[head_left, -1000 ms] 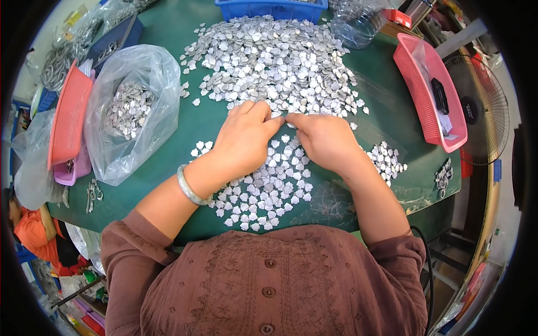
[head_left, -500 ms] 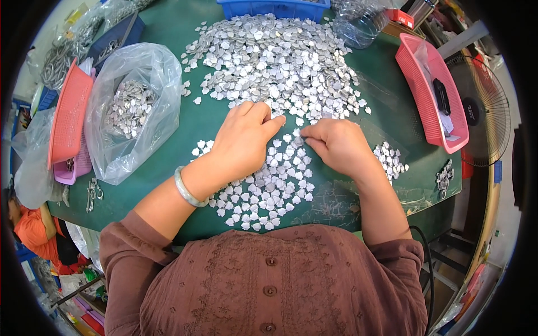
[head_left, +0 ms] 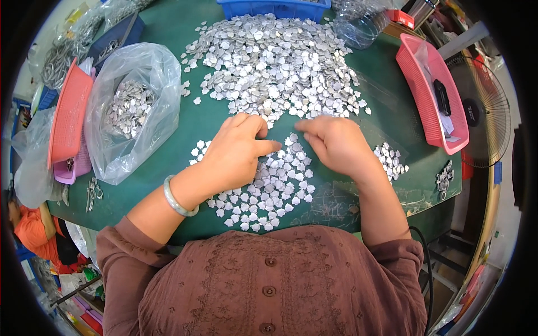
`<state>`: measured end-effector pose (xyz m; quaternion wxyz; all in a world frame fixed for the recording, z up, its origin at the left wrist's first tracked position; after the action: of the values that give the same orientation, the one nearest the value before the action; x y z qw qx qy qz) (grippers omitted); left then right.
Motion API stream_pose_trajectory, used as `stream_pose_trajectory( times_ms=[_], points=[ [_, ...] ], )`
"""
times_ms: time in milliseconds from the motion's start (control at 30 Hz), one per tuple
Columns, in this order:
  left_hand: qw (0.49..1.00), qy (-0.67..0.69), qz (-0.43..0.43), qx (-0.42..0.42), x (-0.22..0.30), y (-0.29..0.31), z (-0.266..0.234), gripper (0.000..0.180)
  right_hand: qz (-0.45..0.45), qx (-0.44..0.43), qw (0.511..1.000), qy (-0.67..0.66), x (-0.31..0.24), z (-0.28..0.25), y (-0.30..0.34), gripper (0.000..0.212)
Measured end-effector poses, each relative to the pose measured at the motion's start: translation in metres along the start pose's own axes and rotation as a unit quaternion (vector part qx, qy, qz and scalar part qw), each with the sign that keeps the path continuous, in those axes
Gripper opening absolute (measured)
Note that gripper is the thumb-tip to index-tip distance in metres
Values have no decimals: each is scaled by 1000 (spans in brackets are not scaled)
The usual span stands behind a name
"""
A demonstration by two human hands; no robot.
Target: The person sorts small white flower-shaped metal parts by hand on a green workbench, sliding them into groups and then placing them into a pink plastic tray.
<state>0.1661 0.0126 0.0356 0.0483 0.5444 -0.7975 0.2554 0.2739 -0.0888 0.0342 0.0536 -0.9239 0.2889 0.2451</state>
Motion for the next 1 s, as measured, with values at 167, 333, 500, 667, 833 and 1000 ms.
stream_pose_trajectory(
  times_ms=[167,333,500,667,833,1000],
  points=[
    [998,-2,-28,56,-9,8,-11,41,40,19,998,50,10,2,-6,25],
    [995,-49,-44,68,-16,10,-19,43,-6,29,999,14,-7,-2,-6,27],
    [995,-83,-41,48,-17,9,-18,43,31,2,994,101,-6,11,-9,34],
    [991,-116,-67,21,-22,12,-20,41,-7,-3,996,90,-13,8,-7,41],
    [985,-159,-61,26,-18,12,-16,42,-3,-7,995,97,-28,14,-15,41],
    [981,-180,-67,27,-20,17,-18,44,-25,-60,990,125,-29,16,-12,37]
  ],
)
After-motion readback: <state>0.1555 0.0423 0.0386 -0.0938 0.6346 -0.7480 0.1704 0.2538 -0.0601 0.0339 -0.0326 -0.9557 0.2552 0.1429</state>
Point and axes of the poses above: each hand's wrist, its own y-axis away from the middle knuckle, its own z-axis out of the palm, x = y × z, the point moved 8 cm from there along -y, towards the middle knuckle, and after that the axes turned 14 degrees about z, right-handed, at the moved point
